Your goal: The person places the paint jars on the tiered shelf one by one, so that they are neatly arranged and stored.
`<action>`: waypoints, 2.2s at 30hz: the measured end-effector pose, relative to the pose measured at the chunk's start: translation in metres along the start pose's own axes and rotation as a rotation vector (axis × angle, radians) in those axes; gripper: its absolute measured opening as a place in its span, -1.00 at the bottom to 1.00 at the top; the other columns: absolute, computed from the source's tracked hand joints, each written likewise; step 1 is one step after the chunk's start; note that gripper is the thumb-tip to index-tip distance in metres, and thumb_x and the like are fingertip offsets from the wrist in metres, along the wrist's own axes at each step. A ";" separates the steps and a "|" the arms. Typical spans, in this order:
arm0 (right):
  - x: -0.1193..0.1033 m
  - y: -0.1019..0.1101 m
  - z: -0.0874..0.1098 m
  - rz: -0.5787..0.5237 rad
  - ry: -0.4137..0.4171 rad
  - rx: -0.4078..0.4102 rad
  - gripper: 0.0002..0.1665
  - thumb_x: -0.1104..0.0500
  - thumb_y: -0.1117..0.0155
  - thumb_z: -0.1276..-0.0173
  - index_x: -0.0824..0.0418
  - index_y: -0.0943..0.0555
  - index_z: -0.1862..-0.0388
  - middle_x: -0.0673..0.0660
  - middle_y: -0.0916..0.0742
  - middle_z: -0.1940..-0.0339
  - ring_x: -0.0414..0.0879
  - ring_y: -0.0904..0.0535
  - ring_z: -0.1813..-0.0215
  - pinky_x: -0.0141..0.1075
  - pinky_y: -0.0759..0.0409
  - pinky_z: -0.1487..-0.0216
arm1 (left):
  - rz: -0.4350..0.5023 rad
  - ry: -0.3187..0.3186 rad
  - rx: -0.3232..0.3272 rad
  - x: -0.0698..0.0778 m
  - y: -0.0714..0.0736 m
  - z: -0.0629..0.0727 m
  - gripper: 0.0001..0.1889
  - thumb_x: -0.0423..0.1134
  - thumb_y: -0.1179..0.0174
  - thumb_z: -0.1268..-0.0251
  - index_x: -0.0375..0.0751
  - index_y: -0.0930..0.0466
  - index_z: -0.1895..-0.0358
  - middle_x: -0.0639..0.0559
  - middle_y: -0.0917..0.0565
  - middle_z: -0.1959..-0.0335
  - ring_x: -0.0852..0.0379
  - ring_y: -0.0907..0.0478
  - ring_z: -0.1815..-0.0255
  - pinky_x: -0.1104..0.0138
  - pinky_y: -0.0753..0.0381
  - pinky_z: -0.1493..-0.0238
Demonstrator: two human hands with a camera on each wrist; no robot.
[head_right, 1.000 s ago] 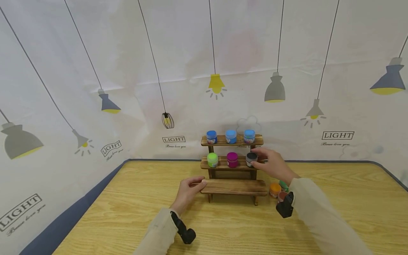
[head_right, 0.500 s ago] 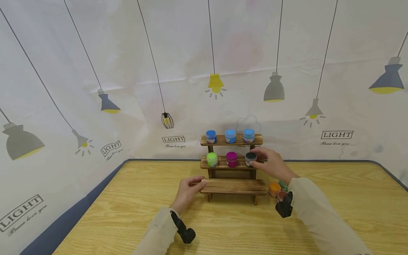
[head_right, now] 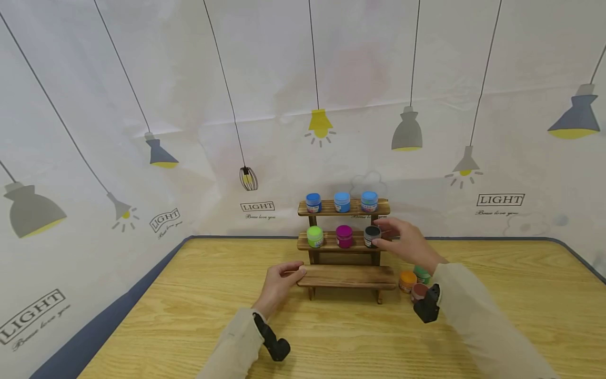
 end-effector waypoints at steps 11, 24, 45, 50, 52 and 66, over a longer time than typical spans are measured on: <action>0.003 0.019 0.018 0.009 0.030 0.010 -0.48 0.16 -0.14 -0.28 0.39 -0.35 -0.15 0.37 -0.53 0.02 0.20 -0.51 0.08 -0.03 -0.50 0.17 | 0.003 0.006 -0.007 -0.006 -0.001 -0.004 -0.70 -0.37 -0.16 -0.14 -0.48 -0.53 0.07 -0.26 -0.58 0.17 -0.03 -0.55 0.24 0.17 -0.52 0.22; 0.022 0.027 0.050 0.064 -0.018 0.017 -0.53 0.11 -0.13 -0.28 0.36 -0.42 -0.09 0.29 -0.59 0.10 -0.08 -0.55 0.18 -0.25 -0.54 0.32 | -0.012 -0.017 0.007 -0.036 -0.002 -0.022 -0.67 -0.26 -0.24 -0.08 -0.37 -0.58 0.09 -0.13 -0.61 0.20 0.07 -0.56 0.27 0.32 -0.53 0.31; 0.070 -0.001 0.086 -0.031 -0.104 -0.067 -0.54 0.14 -0.19 -0.23 0.42 -0.45 -0.01 0.29 -0.60 0.13 -0.25 -0.54 0.24 -0.30 -0.53 0.32 | 0.015 -0.015 -0.008 -0.019 -0.001 -0.011 -0.69 -0.32 -0.21 -0.11 -0.43 -0.55 0.08 -0.20 -0.59 0.19 0.00 -0.55 0.26 0.24 -0.54 0.27; 0.075 -0.008 0.090 -0.065 -0.128 -0.122 -0.48 0.13 -0.19 -0.23 0.47 -0.41 -0.05 0.31 -0.59 0.12 -0.22 -0.53 0.22 -0.33 -0.52 0.29 | -0.004 -0.018 -0.005 -0.032 -0.002 -0.019 -0.67 -0.26 -0.23 -0.09 -0.38 -0.57 0.09 -0.13 -0.60 0.19 0.07 -0.55 0.27 0.32 -0.53 0.31; 0.076 -0.010 0.091 -0.068 -0.131 -0.143 -0.46 0.14 -0.20 -0.22 0.50 -0.40 -0.05 0.31 -0.58 0.12 -0.20 -0.53 0.21 -0.35 -0.51 0.28 | 0.001 -0.017 -0.005 -0.030 -0.002 -0.018 -0.68 -0.28 -0.23 -0.09 -0.39 -0.57 0.09 -0.14 -0.59 0.19 0.06 -0.55 0.27 0.31 -0.53 0.31; 0.081 -0.014 0.093 -0.089 -0.106 -0.165 -0.50 0.16 -0.25 -0.17 0.52 -0.43 0.04 0.29 -0.59 0.19 -0.31 -0.51 0.26 -0.38 -0.52 0.30 | -0.004 -0.002 -0.002 -0.002 0.000 -0.001 -0.71 -0.36 -0.15 -0.15 -0.46 -0.54 0.07 -0.27 -0.56 0.16 -0.06 -0.53 0.22 0.19 -0.52 0.23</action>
Point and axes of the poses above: each hand's wrist, its own z-axis away from the middle knuckle, its own y-axis out of the back of the hand, x = y × z, the point moved 5 cm from there along -z, towards the middle knuckle
